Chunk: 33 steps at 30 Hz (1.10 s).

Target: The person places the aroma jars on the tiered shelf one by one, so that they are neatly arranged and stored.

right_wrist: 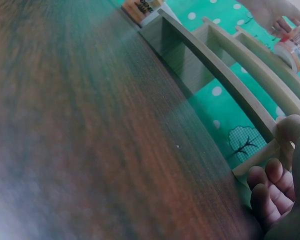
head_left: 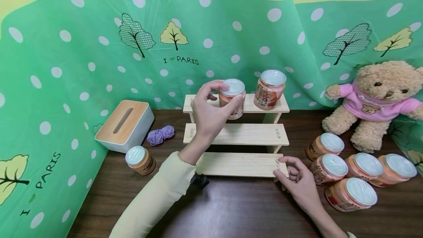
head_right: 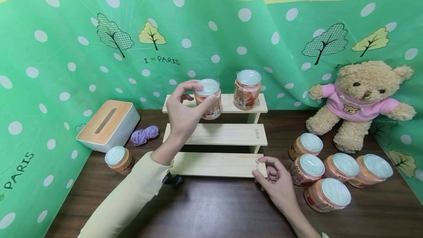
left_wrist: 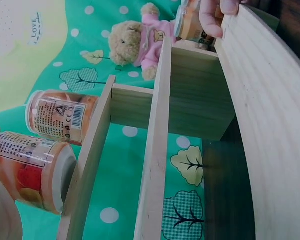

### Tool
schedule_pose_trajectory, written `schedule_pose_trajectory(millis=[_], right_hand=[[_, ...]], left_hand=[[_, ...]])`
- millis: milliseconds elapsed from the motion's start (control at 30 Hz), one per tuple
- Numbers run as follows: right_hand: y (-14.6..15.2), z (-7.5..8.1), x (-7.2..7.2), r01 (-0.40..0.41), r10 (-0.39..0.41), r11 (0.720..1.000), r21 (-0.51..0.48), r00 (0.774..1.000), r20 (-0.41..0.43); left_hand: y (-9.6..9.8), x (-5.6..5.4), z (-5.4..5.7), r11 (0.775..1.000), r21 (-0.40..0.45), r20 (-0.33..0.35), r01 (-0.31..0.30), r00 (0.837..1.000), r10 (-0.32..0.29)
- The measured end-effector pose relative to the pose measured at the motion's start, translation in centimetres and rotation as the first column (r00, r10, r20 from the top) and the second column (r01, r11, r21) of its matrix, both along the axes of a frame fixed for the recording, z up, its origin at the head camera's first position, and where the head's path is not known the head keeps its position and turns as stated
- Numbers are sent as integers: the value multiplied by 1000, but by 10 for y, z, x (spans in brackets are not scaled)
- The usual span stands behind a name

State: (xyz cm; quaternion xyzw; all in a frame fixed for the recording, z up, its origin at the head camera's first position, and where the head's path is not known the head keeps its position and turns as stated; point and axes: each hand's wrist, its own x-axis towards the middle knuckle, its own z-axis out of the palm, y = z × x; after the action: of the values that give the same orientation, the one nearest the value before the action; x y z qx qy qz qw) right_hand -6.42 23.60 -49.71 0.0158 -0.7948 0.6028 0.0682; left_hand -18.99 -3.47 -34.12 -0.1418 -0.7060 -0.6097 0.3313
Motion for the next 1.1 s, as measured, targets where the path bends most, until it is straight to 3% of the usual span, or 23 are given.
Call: schedule_pose_trajectory(millis=[500, 733, 1100], right_hand=[[1, 0, 0, -3, 3, 1000, -9, 1000, 3], [1, 0, 0, -1, 1, 1000, -7, 1000, -5], [1, 0, 0, 0, 0, 1000, 3, 1000, 7]], left_hand=[[12, -19, -1, 1000, -6, 11, -18, 1000, 18], [18, -24, 0, 999, -37, 46, -34, 998, 36], [20, -26, -3, 997, -58, 29, -45, 998, 47]])
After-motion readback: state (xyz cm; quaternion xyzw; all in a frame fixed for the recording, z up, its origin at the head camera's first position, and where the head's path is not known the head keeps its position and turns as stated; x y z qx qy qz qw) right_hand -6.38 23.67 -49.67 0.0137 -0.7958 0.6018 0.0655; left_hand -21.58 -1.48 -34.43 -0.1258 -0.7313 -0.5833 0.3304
